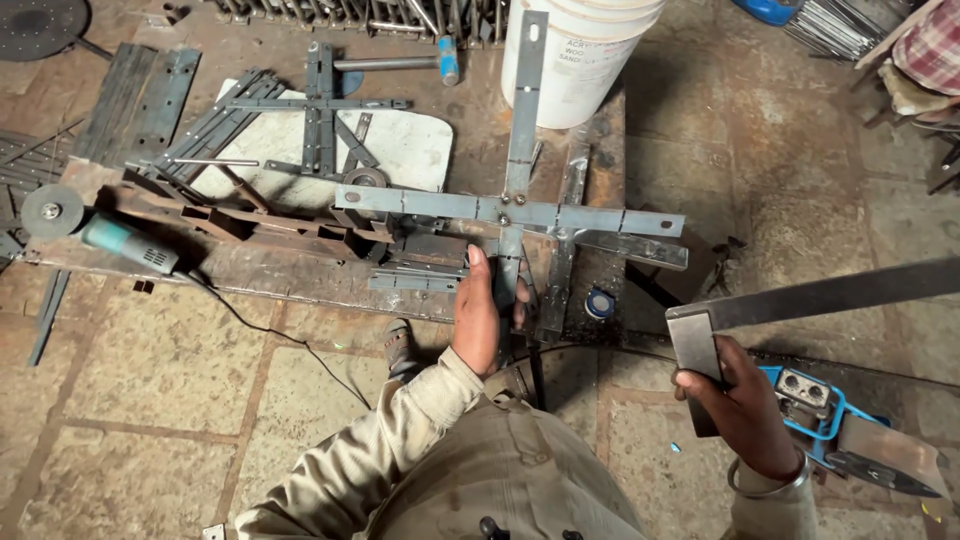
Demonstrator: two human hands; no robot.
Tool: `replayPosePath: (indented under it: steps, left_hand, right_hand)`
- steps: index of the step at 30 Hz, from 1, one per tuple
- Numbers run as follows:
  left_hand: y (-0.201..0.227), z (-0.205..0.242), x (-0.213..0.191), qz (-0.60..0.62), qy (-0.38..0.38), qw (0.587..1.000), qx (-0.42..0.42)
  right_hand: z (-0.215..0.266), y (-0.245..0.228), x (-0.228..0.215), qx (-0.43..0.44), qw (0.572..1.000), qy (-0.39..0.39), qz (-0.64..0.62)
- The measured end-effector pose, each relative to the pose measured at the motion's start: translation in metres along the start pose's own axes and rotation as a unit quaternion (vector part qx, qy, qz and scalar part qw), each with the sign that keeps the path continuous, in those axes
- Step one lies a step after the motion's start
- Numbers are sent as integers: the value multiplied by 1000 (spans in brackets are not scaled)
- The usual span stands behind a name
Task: A worker grinds a metal bar and then assembles and measures a cross-shaped metal structure using a try square.
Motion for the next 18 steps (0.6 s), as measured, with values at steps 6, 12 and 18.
replayPosePath:
  steps: [6,12,18]
  left_hand:
    - [0,1,1,-9,-1,1000,-10]
    - [0,4,2,-6,-4,999,-33]
    - [-15,2,-5,-28,-17,999,-22]
  right_hand:
    - [-1,5,1,3,1000,-10,-9]
    - [-3,-4,-1,0,1000,-11,5]
    - [-10,-12,-14,-23,997,3,70]
Point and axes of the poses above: each hand's wrist, its own z-axis away from the middle knuckle, its own x-axis out of the palm, y = z × x, the point moved 1 cm from there along -z, towards the middle knuckle, and after that the axes turned 14 degrees about y, right-handed, at the moved point
